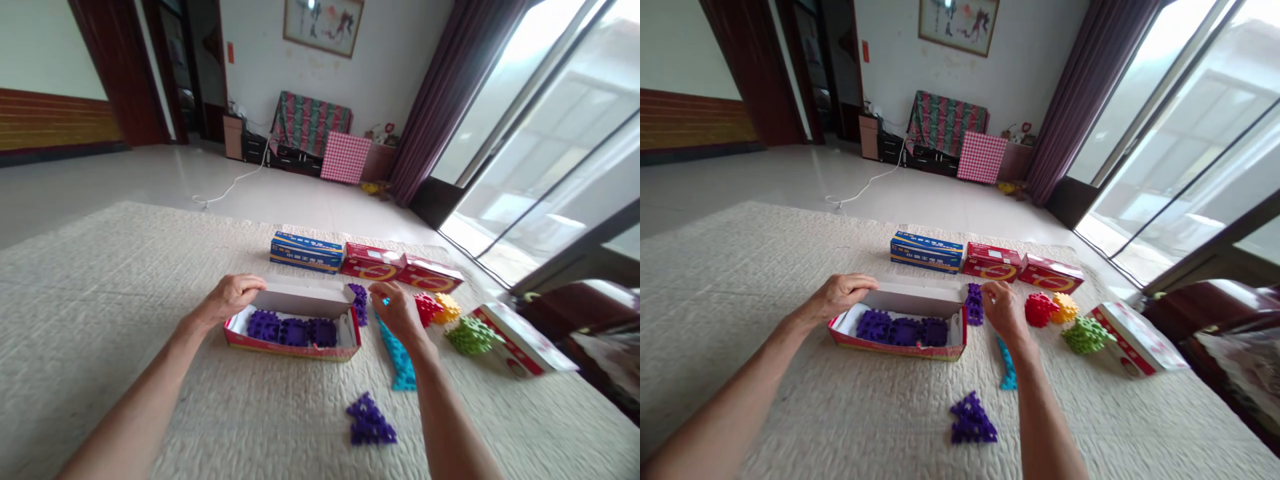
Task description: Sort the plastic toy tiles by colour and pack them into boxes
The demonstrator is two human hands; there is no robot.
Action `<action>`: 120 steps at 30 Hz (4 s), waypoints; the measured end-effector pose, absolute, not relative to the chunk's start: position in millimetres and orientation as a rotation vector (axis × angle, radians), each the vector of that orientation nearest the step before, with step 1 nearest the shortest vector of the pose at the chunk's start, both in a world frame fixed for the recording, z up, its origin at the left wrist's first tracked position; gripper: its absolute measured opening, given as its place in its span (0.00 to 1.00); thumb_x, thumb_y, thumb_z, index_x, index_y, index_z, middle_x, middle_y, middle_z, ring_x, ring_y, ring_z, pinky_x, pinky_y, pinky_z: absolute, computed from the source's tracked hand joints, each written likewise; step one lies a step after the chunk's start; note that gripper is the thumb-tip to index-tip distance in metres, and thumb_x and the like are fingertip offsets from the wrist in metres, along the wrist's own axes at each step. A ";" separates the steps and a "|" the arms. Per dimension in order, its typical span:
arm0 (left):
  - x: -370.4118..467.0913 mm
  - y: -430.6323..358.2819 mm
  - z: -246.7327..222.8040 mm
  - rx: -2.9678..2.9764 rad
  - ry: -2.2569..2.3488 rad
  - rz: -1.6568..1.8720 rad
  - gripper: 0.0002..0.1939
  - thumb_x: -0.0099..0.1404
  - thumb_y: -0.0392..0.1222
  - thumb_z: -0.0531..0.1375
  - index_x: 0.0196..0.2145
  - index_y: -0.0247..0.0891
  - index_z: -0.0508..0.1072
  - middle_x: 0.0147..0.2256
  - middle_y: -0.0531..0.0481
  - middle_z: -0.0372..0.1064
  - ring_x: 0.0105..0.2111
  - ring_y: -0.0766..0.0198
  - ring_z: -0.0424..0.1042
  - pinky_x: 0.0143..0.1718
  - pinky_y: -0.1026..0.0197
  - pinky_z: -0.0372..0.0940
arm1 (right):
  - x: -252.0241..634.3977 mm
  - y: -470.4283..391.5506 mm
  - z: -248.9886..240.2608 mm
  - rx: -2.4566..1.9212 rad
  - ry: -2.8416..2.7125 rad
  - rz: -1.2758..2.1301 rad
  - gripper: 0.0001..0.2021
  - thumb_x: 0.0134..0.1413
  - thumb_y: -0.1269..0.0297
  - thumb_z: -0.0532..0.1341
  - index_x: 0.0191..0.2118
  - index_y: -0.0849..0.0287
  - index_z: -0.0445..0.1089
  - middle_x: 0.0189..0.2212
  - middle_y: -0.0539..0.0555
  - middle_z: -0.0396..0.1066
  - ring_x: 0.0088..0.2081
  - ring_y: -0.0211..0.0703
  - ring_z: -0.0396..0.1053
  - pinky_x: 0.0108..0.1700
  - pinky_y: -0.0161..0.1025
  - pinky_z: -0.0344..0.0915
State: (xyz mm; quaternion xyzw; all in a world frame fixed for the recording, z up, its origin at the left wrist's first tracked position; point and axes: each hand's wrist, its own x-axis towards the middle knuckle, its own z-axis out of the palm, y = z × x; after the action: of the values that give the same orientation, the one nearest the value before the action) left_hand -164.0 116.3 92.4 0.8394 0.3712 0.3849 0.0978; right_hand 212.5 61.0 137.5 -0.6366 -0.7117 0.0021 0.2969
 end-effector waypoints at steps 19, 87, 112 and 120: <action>-165.3 118.1 89.8 2.421 1.139 1.114 0.14 0.59 0.38 0.54 0.33 0.43 0.81 0.37 0.52 0.80 0.38 0.62 0.78 0.44 0.63 0.72 | 210.9 59.8 87.7 -1.995 -2.315 -0.068 0.19 0.56 0.57 0.60 0.53 0.55 0.68 0.49 0.58 0.67 0.49 0.52 0.64 0.46 0.43 0.55; -167.1 118.1 89.4 2.451 1.167 1.043 0.14 0.60 0.38 0.54 0.35 0.41 0.80 0.38 0.51 0.79 0.40 0.62 0.78 0.45 0.64 0.70 | 203.9 87.5 94.7 -2.076 -2.378 -0.121 0.17 0.54 0.58 0.61 0.48 0.60 0.69 0.49 0.62 0.67 0.49 0.55 0.65 0.48 0.45 0.54; -165.4 114.1 94.4 2.400 1.138 1.064 0.15 0.60 0.34 0.53 0.35 0.40 0.80 0.38 0.51 0.79 0.40 0.64 0.77 0.45 0.63 0.70 | 199.9 86.0 96.3 -2.013 -2.458 -0.141 0.14 0.57 0.55 0.58 0.42 0.58 0.71 0.44 0.60 0.68 0.46 0.54 0.65 0.47 0.48 0.53; -164.9 113.2 94.7 2.468 1.112 1.110 0.16 0.61 0.32 0.53 0.36 0.39 0.81 0.40 0.50 0.79 0.43 0.63 0.77 0.48 0.61 0.71 | 205.5 79.9 103.4 -1.905 -2.366 -0.254 0.16 0.54 0.58 0.59 0.46 0.59 0.70 0.46 0.61 0.69 0.48 0.55 0.65 0.50 0.50 0.52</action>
State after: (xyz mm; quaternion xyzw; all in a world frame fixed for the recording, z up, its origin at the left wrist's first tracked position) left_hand -164.9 113.2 94.7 0.8387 0.3779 0.3772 0.1079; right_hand 205.5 79.9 103.4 -0.6243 -0.7753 -0.0831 0.0464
